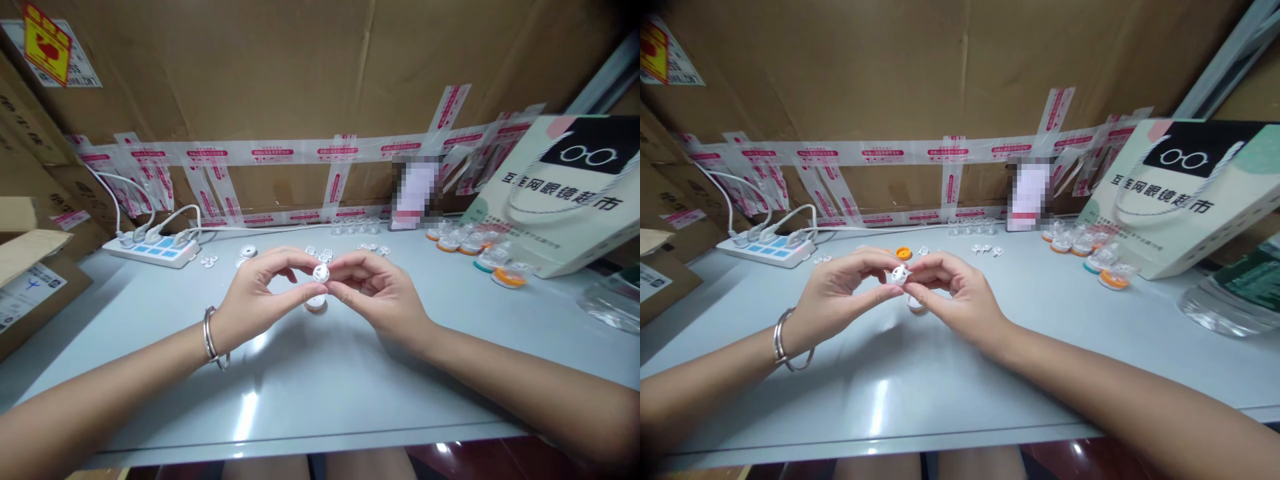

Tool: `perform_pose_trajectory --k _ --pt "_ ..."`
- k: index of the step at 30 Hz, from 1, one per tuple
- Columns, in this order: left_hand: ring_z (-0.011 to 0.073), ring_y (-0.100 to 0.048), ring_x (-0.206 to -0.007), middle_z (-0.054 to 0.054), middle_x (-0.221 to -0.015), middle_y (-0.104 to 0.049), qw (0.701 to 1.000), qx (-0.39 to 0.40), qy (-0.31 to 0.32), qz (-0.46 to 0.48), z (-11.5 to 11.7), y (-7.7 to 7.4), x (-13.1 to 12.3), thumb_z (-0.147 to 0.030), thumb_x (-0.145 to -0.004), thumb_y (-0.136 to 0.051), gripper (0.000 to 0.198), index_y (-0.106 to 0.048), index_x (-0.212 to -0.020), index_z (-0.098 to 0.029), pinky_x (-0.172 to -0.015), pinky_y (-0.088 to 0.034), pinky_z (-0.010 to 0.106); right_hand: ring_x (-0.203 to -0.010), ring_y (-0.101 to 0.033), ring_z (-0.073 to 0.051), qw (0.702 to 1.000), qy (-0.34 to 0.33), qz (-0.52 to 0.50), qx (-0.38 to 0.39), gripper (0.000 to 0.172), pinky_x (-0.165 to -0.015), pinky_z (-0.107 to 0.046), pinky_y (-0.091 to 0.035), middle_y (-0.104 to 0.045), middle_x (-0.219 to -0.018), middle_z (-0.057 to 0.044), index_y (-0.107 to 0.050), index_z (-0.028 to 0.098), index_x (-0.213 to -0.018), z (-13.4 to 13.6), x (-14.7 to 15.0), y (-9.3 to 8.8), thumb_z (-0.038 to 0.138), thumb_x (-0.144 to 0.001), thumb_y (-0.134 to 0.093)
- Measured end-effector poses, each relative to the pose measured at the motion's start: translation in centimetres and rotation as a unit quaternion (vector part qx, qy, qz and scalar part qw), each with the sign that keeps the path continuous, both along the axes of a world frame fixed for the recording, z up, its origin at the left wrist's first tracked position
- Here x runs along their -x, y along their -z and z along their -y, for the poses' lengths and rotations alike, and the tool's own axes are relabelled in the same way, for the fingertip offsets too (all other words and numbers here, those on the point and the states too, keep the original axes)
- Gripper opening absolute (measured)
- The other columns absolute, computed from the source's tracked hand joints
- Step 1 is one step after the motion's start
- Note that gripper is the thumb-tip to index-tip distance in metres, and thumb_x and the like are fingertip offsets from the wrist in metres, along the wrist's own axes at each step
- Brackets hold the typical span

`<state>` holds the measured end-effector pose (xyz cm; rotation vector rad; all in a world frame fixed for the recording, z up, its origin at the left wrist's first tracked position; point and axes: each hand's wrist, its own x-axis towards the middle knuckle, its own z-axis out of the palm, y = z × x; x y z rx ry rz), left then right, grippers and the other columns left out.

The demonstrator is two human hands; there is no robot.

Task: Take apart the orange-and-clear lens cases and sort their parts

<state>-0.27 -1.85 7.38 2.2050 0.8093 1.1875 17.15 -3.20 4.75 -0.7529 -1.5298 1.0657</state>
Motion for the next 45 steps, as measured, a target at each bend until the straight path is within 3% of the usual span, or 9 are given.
perform_pose_trajectory --k 2,7,14,20,27,32,41,45 --pt "0.0119 -0.059 -0.076 0.002 -0.084 -0.065 0.994 -0.093 -0.029 -0.044 0.1 -0.1 0.1 -0.02 -0.075 -0.065 0.015 -0.061 -0.09 -0.017 -0.069 -0.05 0.026 -0.071 -0.064 -0.014 1.0 0.0 -0.011 0.025 0.016 -0.062 -0.027 -0.055 -0.068 -0.08 -0.002 -0.062 0.02 -0.089 -0.1 0.0 -0.2 0.027 -0.074 -0.062" --pt "0.0102 -0.057 -0.074 0.002 -0.083 -0.064 0.958 -0.26 -0.03 -0.116 -0.1 0.6 0.4 -0.014 -0.08 -0.059 0.017 -0.057 -0.097 -0.017 -0.068 -0.047 0.023 -0.065 -0.064 -0.013 0.996 -0.002 -0.014 0.083 0.018 -0.062 -0.03 -0.055 -0.069 -0.075 -0.002 -0.069 0.019 -0.083 -0.5 -0.1 -0.3 0.032 -0.072 -0.065" --pt "0.0117 -0.054 -0.067 0.002 -0.076 -0.06 0.893 -0.37 -0.07 -0.247 -0.2 1.5 0.8 -0.016 -0.085 -0.05 0.015 -0.054 -0.1 -0.017 -0.062 -0.044 0.024 -0.063 -0.064 -0.014 0.993 -0.018 0.004 0.12 0.02 -0.063 -0.03 -0.056 -0.069 -0.069 -0.002 -0.071 0.019 -0.081 -0.8 -0.1 0.2 0.034 -0.07 -0.065" --pt "0.0119 -0.055 -0.067 0.002 -0.074 -0.06 0.879 -0.38 -0.075 -0.278 -0.3 1.8 0.8 -0.015 -0.086 -0.046 0.012 -0.055 -0.094 -0.017 -0.063 -0.045 0.023 -0.067 -0.065 -0.016 0.995 -0.01 0.004 0.103 0.022 -0.062 -0.031 -0.057 -0.07 -0.071 -0.002 -0.072 0.02 -0.082 -0.8 0.3 0.7 0.035 -0.069 -0.065" --pt "0.0136 -0.057 -0.073 0.003 -0.078 -0.061 0.885 -0.383 -0.086 -0.249 -0.3 2.1 0.7 -0.014 -0.084 -0.049 0.008 -0.055 -0.087 -0.017 -0.066 -0.046 0.025 -0.06 -0.063 -0.013 0.996 0.018 0.013 0.082 0.021 -0.058 -0.029 -0.056 -0.07 -0.071 -0.003 -0.072 0.02 -0.081 -0.8 0.6 0.8 0.035 -0.069 -0.065" --pt "0.0123 -0.056 -0.067 0.002 -0.07 -0.058 0.888 -0.383 -0.089 -0.237 0.4 1.8 0.5 -0.012 -0.085 -0.046 0.01 -0.055 -0.085 -0.017 -0.063 -0.046 0.024 -0.055 -0.059 -0.011 0.993 0.028 -0.008 0.111 0.025 -0.055 -0.028 -0.054 -0.067 -0.063 -0.002 -0.073 0.018 -0.077 -0.9 0.7 0.6 0.039 -0.066 -0.067" --pt "0.0111 -0.053 -0.064 0.001 -0.071 -0.057 0.92 -0.317 -0.055 -0.223 -0.4 1.8 0.5 -0.016 -0.086 -0.047 0.009 -0.056 -0.088 -0.016 -0.06 -0.044 0.022 -0.062 -0.062 -0.011 0.973 -0.015 -0.057 0.224 0.019 -0.063 -0.027 -0.053 -0.067 -0.067 -0.001 -0.067 0.015 -0.075 -1.7 0.5 1.2 0.031 -0.064 -0.07" --pt "0.0099 -0.054 -0.066 0.0 -0.072 -0.058 0.958 -0.215 -0.005 -0.19 -0.7 1.8 0.4 -0.014 -0.083 -0.053 0.006 -0.057 -0.086 -0.017 -0.061 -0.046 0.022 -0.054 -0.061 -0.009 0.965 -0.028 -0.023 0.259 0.018 -0.059 -0.024 -0.05 -0.065 -0.06 0.001 -0.062 0.014 -0.073 -2.1 0.3 1.3 0.026 -0.063 -0.07"
